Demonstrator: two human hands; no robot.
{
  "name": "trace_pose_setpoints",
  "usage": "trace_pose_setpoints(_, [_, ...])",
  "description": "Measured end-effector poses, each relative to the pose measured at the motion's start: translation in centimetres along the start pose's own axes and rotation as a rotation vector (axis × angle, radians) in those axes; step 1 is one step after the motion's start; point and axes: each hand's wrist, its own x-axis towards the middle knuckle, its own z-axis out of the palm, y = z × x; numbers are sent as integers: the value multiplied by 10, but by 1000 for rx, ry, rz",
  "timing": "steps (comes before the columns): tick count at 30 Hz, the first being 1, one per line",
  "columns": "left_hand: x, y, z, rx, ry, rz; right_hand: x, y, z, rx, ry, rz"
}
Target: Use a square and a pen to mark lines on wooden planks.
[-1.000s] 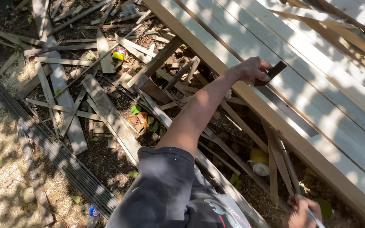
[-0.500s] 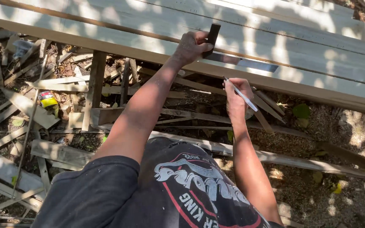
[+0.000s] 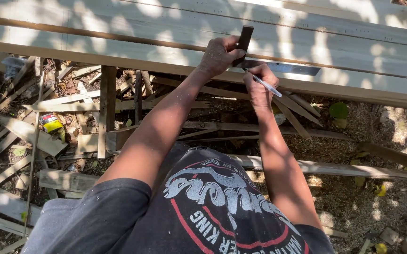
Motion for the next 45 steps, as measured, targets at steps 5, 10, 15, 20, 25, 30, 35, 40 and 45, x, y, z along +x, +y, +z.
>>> trace_pose_setpoints(5, [-2,-5,5,-62,-12,22,-3,1,-3,-14,2,5])
trace_pose_setpoints(10, [1,0,1,42,7,29,1,-14,-2,56,-42,120])
trace_pose_setpoints(15, [0,0,2,-29,-4,13,2,-6,-1,38,-24,109])
trace_pose_setpoints(20, [-2,1,1,-49,1,33,-2,-12,2,67,2,93])
trace_pose_setpoints(25, [-2,3,-1,-12,-13,32,-3,-14,3,66,-18,127])
trace_pose_setpoints(30, [-2,2,0,-14,-8,36,-3,-16,5,54,-15,141])
trace_pose_setpoints(35, [-1,-1,-2,-61,-13,36,2,-8,-4,0,-4,108])
trace_pose_setpoints(40, [-13,-9,-63,-287,-60,31,-9,10,-50,166,202,116])
trace_pose_setpoints(45, [-58,-13,-182,-70,-61,-22,-47,12,-93,185,213,166])
